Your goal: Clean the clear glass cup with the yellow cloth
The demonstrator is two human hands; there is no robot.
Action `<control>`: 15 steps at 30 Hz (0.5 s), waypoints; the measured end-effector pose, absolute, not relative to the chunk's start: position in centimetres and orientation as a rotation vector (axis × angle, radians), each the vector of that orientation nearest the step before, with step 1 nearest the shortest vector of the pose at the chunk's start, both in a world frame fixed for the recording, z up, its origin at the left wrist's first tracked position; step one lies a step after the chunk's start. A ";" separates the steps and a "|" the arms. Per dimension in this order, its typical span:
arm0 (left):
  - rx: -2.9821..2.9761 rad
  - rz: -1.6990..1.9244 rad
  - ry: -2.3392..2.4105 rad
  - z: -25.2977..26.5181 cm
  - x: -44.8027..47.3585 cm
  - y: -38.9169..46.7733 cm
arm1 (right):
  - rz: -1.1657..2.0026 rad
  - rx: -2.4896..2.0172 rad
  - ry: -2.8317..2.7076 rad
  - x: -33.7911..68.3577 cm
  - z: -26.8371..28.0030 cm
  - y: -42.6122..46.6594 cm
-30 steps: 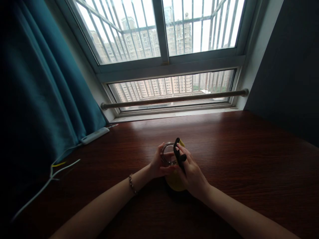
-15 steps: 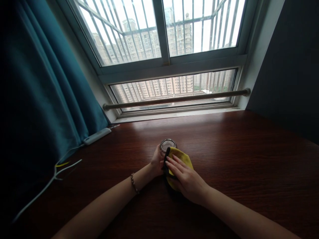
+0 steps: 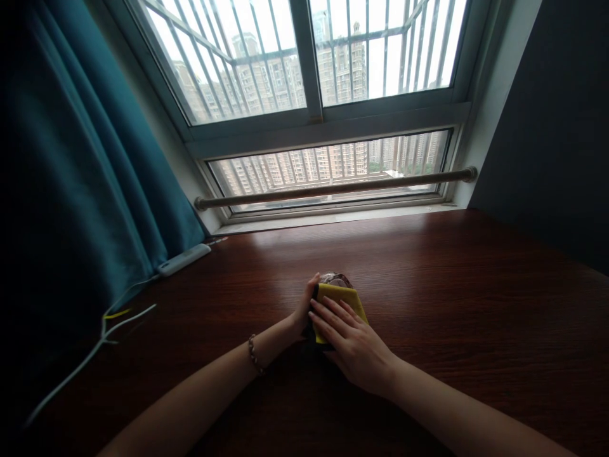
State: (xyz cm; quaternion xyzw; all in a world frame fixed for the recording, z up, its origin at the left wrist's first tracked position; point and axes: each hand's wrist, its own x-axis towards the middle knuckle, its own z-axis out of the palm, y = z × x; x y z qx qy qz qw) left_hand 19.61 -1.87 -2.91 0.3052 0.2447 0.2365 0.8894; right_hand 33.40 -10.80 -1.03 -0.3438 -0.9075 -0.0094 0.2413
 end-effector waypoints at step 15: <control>0.676 0.495 0.530 -2.5 19.4 -2.1 | -0.199 -1.138 -2.236 33.4 -1.0 -10.9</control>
